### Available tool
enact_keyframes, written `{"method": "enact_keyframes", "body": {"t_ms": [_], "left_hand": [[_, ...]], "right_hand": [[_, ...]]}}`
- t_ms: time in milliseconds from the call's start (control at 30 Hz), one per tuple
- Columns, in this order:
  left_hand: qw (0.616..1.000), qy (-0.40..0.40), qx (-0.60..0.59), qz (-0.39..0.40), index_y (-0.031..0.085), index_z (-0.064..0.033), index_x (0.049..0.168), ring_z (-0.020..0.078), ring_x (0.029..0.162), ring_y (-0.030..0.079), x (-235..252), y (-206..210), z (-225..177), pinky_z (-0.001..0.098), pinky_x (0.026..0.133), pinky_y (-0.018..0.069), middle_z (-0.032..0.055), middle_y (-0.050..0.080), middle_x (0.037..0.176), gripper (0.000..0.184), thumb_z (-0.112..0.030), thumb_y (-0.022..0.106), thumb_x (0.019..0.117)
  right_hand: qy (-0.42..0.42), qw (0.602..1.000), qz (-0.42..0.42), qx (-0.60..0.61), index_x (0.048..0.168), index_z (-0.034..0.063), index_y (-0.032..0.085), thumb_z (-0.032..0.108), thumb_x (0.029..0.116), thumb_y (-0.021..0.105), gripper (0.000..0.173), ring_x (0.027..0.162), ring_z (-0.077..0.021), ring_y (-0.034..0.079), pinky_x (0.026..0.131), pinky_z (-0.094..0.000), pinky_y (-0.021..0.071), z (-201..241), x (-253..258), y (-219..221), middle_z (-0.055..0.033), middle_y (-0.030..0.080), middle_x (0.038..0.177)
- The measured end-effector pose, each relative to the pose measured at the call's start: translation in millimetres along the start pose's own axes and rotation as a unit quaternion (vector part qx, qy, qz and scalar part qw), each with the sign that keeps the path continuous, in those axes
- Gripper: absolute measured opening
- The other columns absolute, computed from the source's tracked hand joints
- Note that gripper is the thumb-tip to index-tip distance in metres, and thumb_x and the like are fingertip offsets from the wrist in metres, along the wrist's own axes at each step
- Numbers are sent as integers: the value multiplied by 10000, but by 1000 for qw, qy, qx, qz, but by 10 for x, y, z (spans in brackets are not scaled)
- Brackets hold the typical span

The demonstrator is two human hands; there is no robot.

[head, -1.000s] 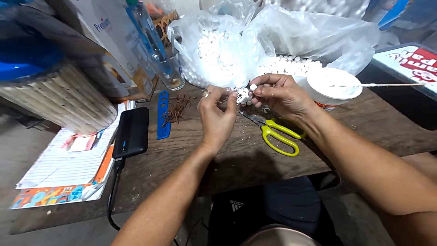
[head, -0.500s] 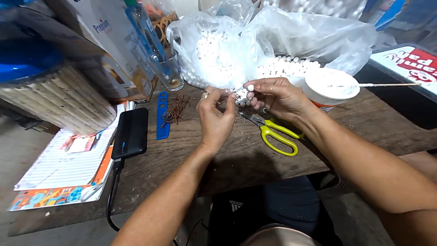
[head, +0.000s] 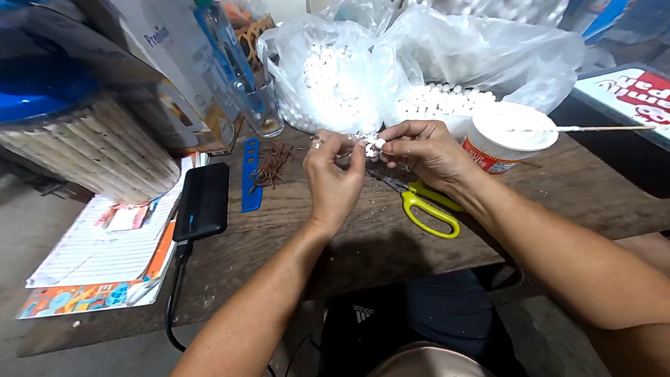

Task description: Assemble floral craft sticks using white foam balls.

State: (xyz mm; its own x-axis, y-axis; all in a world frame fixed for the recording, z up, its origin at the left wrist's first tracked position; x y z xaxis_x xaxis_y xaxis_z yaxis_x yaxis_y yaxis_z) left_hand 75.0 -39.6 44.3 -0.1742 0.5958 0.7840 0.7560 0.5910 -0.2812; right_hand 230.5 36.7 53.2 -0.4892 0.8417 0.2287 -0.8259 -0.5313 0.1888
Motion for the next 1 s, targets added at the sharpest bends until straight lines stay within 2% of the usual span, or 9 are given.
{"method": "enact_keyframes", "body": {"t_ms": [233,400,633,1000], "left_hand": [[1000,9,6,-4,673,-11,871,82,852,572,-3,14,2,205,755,452,57,593,878,94,-63,661,949],[1000,15,10,-6,669,-1,863,84,846,572,0,21,9,201,747,449,65,593,873,103,-57,656,948],[1000,0,-2,-4,663,-2,872,62,828,563,4,7,3,167,712,447,54,577,869,107,-62,651,960],[1000,17,2,-12,676,5,886,76,845,564,6,10,6,189,741,442,59,587,864,101,-58,653,961]], "right_hand": [[-5,1000,-17,-9,931,14,737,-110,901,608,182,668,-57,684,659,-213,600,-6,-3,11,-3,732,789],[2,1000,-18,-5,940,6,737,-113,918,589,191,659,-52,681,656,-210,599,3,-8,17,2,732,779],[30,999,17,37,968,3,744,-95,944,541,226,672,-68,681,659,-213,595,-17,19,-15,-22,734,812],[37,998,27,49,963,4,747,-100,939,536,236,681,-70,686,662,-209,596,-31,28,-23,-28,739,826]]}}
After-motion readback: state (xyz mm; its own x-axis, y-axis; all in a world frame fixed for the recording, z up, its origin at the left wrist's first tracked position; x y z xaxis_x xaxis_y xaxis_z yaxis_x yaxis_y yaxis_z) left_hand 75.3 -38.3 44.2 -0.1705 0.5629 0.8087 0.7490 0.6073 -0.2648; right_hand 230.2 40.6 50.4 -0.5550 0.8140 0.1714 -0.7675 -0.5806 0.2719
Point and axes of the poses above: each hand's wrist, its own x-axis towards the middle knuckle, its own y-axis out of the palm, z = x × y, the point moved 2 cm from there along x, towards the middle knuckle
